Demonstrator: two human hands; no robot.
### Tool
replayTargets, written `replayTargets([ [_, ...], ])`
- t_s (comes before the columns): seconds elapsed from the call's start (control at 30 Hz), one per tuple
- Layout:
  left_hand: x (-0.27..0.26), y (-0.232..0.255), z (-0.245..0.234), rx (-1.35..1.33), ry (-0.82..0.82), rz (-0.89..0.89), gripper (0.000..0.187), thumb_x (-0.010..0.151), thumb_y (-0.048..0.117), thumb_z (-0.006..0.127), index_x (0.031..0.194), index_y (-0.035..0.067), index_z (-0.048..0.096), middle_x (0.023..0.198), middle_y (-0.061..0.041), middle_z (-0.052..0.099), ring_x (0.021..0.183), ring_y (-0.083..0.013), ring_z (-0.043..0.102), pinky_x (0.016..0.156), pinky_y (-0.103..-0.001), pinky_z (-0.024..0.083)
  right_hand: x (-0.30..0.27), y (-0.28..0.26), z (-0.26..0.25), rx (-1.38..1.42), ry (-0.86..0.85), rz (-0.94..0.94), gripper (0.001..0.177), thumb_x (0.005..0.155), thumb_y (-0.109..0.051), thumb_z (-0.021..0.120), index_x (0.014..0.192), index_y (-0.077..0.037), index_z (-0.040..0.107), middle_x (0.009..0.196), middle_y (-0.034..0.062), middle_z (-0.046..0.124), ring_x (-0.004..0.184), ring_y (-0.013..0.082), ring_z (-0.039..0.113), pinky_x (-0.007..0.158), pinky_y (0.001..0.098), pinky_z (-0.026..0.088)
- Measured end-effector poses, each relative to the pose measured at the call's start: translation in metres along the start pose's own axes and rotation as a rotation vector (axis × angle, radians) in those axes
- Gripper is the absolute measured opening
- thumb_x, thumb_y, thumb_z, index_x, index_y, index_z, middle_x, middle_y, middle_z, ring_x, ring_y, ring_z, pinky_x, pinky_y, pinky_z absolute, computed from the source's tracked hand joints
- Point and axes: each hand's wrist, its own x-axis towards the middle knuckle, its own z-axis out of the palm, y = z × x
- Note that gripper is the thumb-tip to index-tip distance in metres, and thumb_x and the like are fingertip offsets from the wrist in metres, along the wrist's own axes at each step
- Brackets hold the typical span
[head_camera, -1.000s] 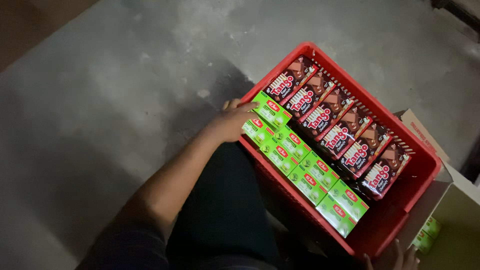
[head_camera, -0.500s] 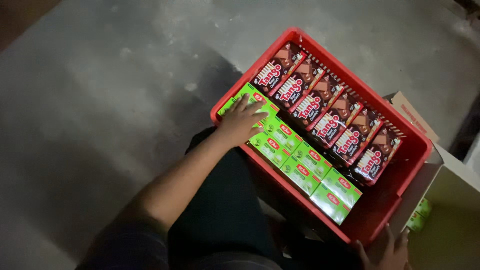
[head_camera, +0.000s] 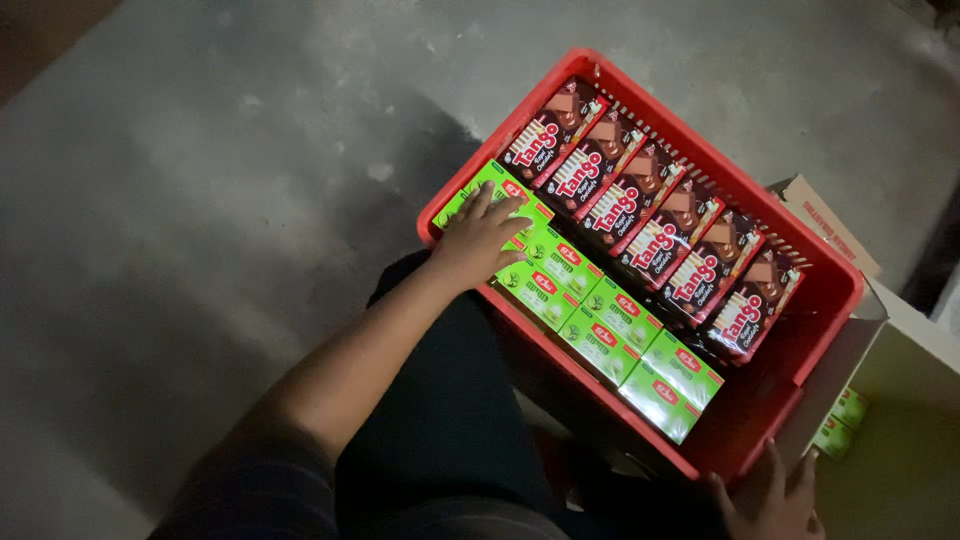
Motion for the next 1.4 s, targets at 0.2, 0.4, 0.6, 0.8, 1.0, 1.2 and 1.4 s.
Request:
replayTargets([
  [0.2, 0.002, 0.001, 0.000, 0.021, 0.011, 0.012, 0.053, 0.096, 0.040, 0.068, 0.142, 0.018, 0.058, 0.162, -0.006, 0.036, 0.153, -0.0492, 0.016, 0.121, -0.068, 0.021, 0.001, 0.007, 0.009, 0.014, 0.040, -0.013, 0.109, 0.058, -0.053, 0.078, 0.159, -0.027, 0.046, 0.175, 0.0220, 0.031, 0.146, 0.0421, 0.047, 0.101, 0.0685, 0.041],
  [0.4, -0.026, 0.044, -0.013, 0.021, 0.021, 0.006, 0.050, 0.098, 0.031, 0.062, 0.145, 0.016, 0.055, 0.164, -0.007, 0.036, 0.152, -0.0434, 0.023, 0.119, -0.064, 0.025, 0.005, 0.024, 0.027, 0.148, 0.112, -0.125, 0.111, 0.054, -0.052, 0.077, 0.156, -0.016, 0.050, 0.172, 0.0341, 0.032, 0.149, 0.0513, 0.043, 0.107, 0.0707, 0.038],
  [0.6, -0.032, 0.031, 0.023, 0.185, -0.114, -0.001, 0.060, 0.099, 0.016, 0.048, 0.158, 0.020, 0.038, 0.173, -0.003, 0.007, 0.158, -0.0417, -0.001, 0.127, -0.055, 0.004, 0.003, 0.012, 0.013, 0.185, 0.044, -0.043, 0.109, 0.055, -0.051, 0.078, 0.156, -0.023, 0.047, 0.174, 0.0227, 0.030, 0.144, 0.0479, 0.045, 0.111, 0.0603, 0.036],
  [0.8, -0.030, 0.033, 0.018, 0.137, -0.108, 0.034, 0.071, 0.096, 0.001, 0.051, 0.162, 0.016, 0.029, 0.172, -0.009, 0.004, 0.156, -0.0467, -0.004, 0.126, -0.059, 0.003, 0.007, 0.040, 0.045, 0.159, 0.162, -0.185, 0.112, 0.053, -0.045, 0.085, 0.155, -0.012, 0.052, 0.173, 0.0316, 0.036, 0.148, 0.0525, 0.047, 0.107, 0.0605, 0.049],
  [1.0, -0.045, 0.105, 0.016, -0.308, 0.147, 0.322, 0.035, 0.098, 0.009, 0.047, 0.125, 0.002, 0.068, 0.122, -0.013, 0.068, 0.114, -0.0343, 0.058, 0.095, -0.049, 0.049, 0.008, 0.001, -0.004, 0.005, -0.012, -0.066, 0.104, 0.060, -0.059, 0.074, 0.154, -0.026, 0.041, 0.175, 0.0132, 0.031, 0.152, 0.0257, 0.044, 0.094, 0.0584, 0.052],
  [1.2, -0.044, 0.167, 0.077, -0.317, 0.094, 0.491, 0.024, 0.089, 0.009, 0.060, 0.109, 0.008, 0.073, 0.101, -0.011, 0.075, 0.093, -0.0319, 0.068, 0.084, -0.047, 0.050, 0.002, -0.023, -0.030, 0.124, -0.079, -0.045, 0.087, 0.078, -0.054, 0.072, 0.152, -0.021, 0.042, 0.167, 0.0051, 0.038, 0.133, 0.0310, 0.057, 0.098, 0.0604, 0.043],
  [1.4, -0.023, 0.215, 0.109, -0.239, -0.171, 0.476, 0.024, 0.096, 0.025, 0.061, 0.117, 0.023, 0.073, 0.100, 0.000, 0.073, 0.099, -0.0276, 0.070, 0.087, -0.043, 0.055, -0.014, -0.022, -0.028, 0.331, 0.022, -0.043, 0.073, 0.086, -0.031, 0.074, 0.151, -0.018, 0.044, 0.156, 0.0145, 0.048, 0.144, 0.0297, 0.048, 0.108, 0.0572, 0.029],
])
